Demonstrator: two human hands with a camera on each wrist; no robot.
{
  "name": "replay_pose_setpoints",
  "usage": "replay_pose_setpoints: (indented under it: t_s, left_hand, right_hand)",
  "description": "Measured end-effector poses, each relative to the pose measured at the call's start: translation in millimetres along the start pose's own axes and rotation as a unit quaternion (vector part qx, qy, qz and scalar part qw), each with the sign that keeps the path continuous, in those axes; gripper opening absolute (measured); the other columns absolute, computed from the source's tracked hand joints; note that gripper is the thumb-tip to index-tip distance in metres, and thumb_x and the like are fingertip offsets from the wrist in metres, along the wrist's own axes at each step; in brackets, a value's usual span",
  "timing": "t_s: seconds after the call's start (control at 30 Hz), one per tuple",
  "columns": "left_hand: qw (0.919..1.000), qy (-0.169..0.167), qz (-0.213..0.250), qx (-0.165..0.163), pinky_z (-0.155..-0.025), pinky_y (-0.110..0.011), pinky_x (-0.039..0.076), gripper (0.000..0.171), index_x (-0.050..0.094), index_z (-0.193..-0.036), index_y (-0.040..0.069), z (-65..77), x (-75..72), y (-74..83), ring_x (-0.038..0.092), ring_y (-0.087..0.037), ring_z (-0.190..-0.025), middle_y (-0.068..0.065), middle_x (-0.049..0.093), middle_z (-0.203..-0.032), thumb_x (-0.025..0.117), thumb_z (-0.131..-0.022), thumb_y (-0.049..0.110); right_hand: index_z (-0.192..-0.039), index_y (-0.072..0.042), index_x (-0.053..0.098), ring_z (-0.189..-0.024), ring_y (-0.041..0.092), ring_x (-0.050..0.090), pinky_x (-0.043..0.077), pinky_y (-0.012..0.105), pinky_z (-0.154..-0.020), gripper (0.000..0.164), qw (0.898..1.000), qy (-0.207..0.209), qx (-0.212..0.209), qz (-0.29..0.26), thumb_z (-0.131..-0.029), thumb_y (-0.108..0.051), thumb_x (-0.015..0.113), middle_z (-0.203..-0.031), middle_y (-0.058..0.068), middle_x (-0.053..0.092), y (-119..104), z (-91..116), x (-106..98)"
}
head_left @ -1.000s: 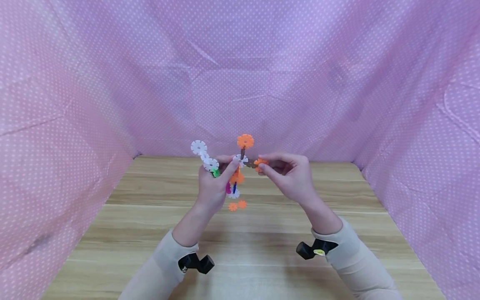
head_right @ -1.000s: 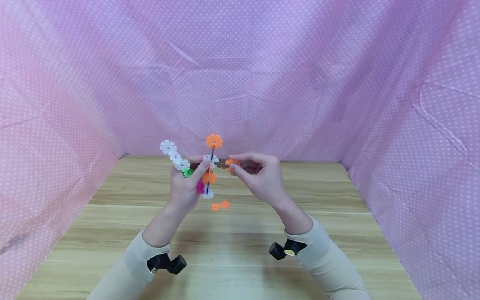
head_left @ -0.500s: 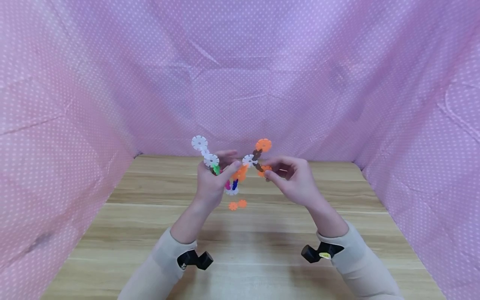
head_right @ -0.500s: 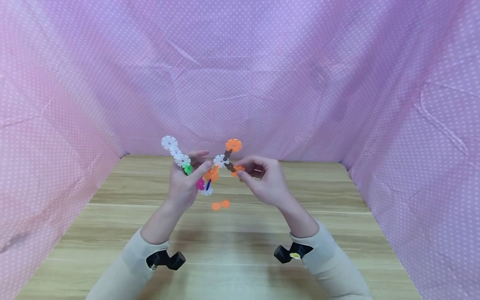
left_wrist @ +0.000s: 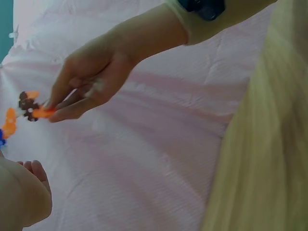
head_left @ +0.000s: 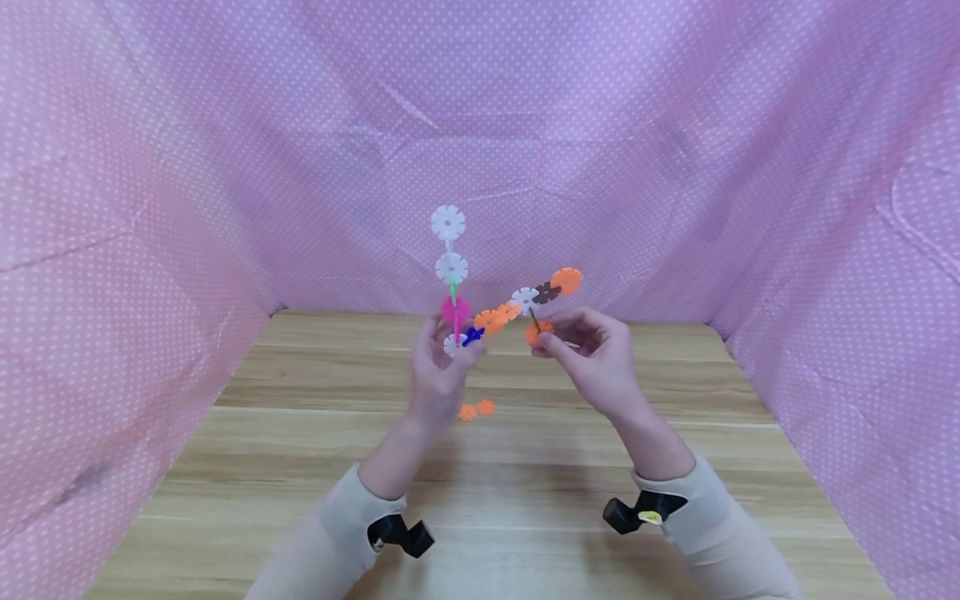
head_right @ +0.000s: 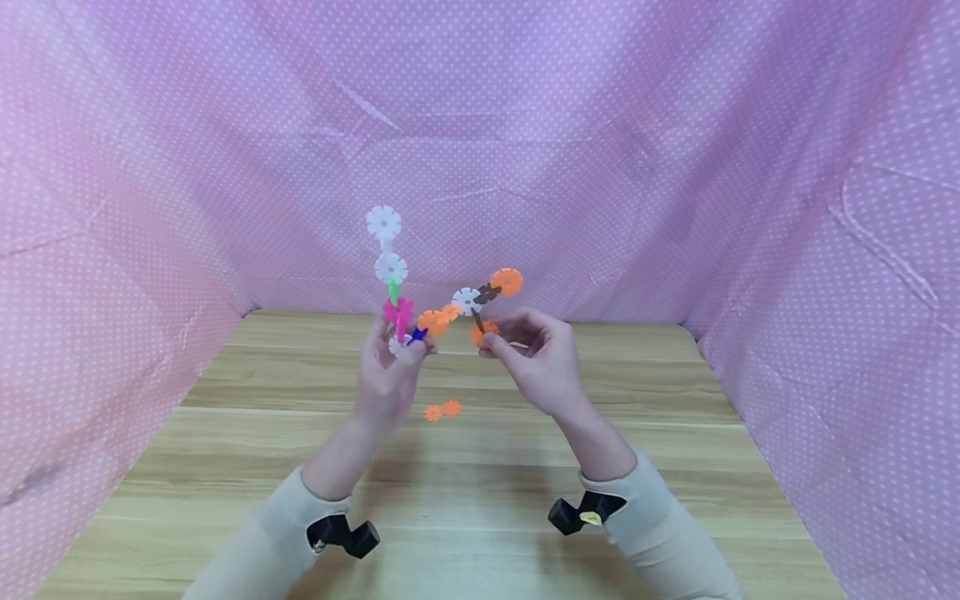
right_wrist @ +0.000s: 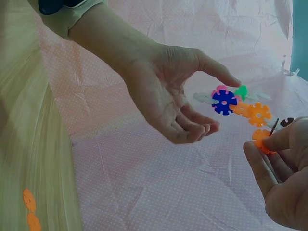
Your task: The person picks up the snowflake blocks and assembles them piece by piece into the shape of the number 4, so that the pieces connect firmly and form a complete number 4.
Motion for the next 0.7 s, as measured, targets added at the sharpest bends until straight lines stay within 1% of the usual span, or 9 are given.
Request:
replay_pose_setpoints:
  t_s: [0.07, 0.13, 0.2, 0.27, 0.37, 0.47, 0.53, 0.6, 0.7]
  left_hand:
    - [0.9998, -0.002, 0.009, -0.018, -0.088, -0.018, 0.061, 0.044, 0.056, -0.127, 0.012, 6.1, 4.7, -7.4, 0.065, -0.008, -0.100, 0.007, 0.069, -0.105, 0.065, -0.088, -0.006]
    - [0.9987, 0.001, 0.018, -0.046, -0.087, -0.017, 0.061, 0.038, 0.058, -0.121, 0.013, 11.0, 10.5, -13.2, 0.067, -0.008, -0.096, 0.007, 0.069, -0.101, 0.065, -0.090, -0.006]
    - [0.9972, 0.013, 0.024, -0.070, -0.086, -0.016, 0.061, 0.031, 0.063, -0.114, 0.014, 13.2, 17.4, -16.6, 0.067, -0.007, -0.094, 0.008, 0.072, -0.100, 0.065, -0.091, -0.006]
    - [0.9961, 0.023, 0.029, -0.080, -0.082, -0.015, 0.060, 0.025, 0.067, -0.109, 0.014, 12.3, 24.8, -17.7, 0.066, -0.006, -0.090, 0.009, 0.072, -0.100, 0.065, -0.092, -0.004]
    - [0.9959, 0.036, 0.043, -0.071, -0.080, -0.015, 0.060, 0.028, 0.069, -0.109, 0.017, 8.9, 32.9, -17.7, 0.066, -0.006, -0.090, 0.009, 0.073, -0.103, 0.065, -0.094, -0.006]
    - [0.9966, 0.051, 0.042, -0.048, -0.085, -0.017, 0.062, 0.034, 0.068, -0.113, 0.019, 5.4, 37.2, -15.8, 0.069, -0.007, -0.096, 0.009, 0.075, -0.105, 0.065, -0.094, -0.009]
    - [0.9965, 0.067, 0.033, -0.038, -0.092, -0.019, 0.064, 0.037, 0.067, -0.116, 0.019, 3.3, 38.2, -13.9, 0.071, -0.007, -0.101, 0.009, 0.076, -0.107, 0.066, -0.094, -0.010]
    - [0.9958, 0.082, 0.015, -0.036, -0.099, -0.021, 0.064, 0.037, 0.068, -0.118, 0.017, 1.4, 38.0, -11.6, 0.073, -0.007, -0.105, 0.009, 0.078, -0.108, 0.069, -0.093, -0.010]
    - [0.9935, 0.100, -0.018, -0.052, -0.098, -0.022, 0.065, 0.031, 0.069, -0.118, 0.012, -0.3, 36.0, -7.6, 0.073, -0.006, -0.104, 0.010, 0.078, -0.106, 0.073, -0.094, -0.006]
  right_hand:
    - [-0.107, 0.010, 0.069, -0.082, 0.012, 0.078, 0.072, 0.035, -0.076, 0.019, 1.000, 0.005, 0.000, -0.015, -0.090, 0.018, 0.071, -0.095, -0.002, 0.079, 1, 0, 2]
    - [-0.107, 0.005, 0.070, -0.083, 0.013, 0.078, 0.072, 0.036, -0.077, 0.022, 1.000, 0.008, 0.001, -0.027, -0.090, 0.018, 0.072, -0.095, -0.001, 0.078, 2, 1, 4]
    - [-0.107, 0.002, 0.070, -0.084, 0.013, 0.078, 0.072, 0.036, -0.078, 0.024, 0.999, 0.006, 0.000, -0.037, -0.090, 0.019, 0.071, -0.096, -0.001, 0.078, 3, 1, 6]
    - [-0.106, 0.001, 0.069, -0.085, 0.013, 0.077, 0.072, 0.035, -0.078, 0.025, 0.999, 0.005, -0.001, -0.038, -0.090, 0.019, 0.071, -0.096, 0.000, 0.077, 3, 2, 8]
    - [-0.105, -0.001, 0.068, -0.087, 0.012, 0.075, 0.072, 0.035, -0.078, 0.026, 0.999, 0.006, 0.005, -0.039, -0.090, 0.021, 0.069, -0.097, 0.000, 0.075, 5, 5, 10]
    - [-0.104, -0.002, 0.066, -0.087, 0.012, 0.076, 0.072, 0.037, -0.078, 0.027, 0.999, 0.003, 0.018, -0.039, -0.089, 0.021, 0.069, -0.097, -0.001, 0.072, 7, 9, 13]
    - [-0.105, 0.000, 0.064, -0.088, 0.012, 0.077, 0.072, 0.038, -0.079, 0.025, 0.999, -0.004, 0.028, -0.040, -0.090, 0.020, 0.069, -0.097, -0.001, 0.072, 8, 12, 16]
    - [-0.105, 0.005, 0.062, -0.089, 0.012, 0.078, 0.072, 0.038, -0.080, 0.022, 0.999, -0.013, 0.031, -0.040, -0.091, 0.020, 0.069, -0.098, -0.001, 0.071, 9, 13, 19]
    - [-0.107, 0.014, 0.058, -0.091, 0.012, 0.078, 0.072, 0.038, -0.081, 0.020, 0.998, -0.025, 0.025, -0.042, -0.091, 0.019, 0.069, -0.100, 0.000, 0.071, 10, 14, 23]
Point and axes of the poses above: each hand's wrist, its own z-axis away from the middle knuckle, its own x-axis out of the palm, y = z × x, the point moved 1 cm from there along -z, towards the middle knuckle
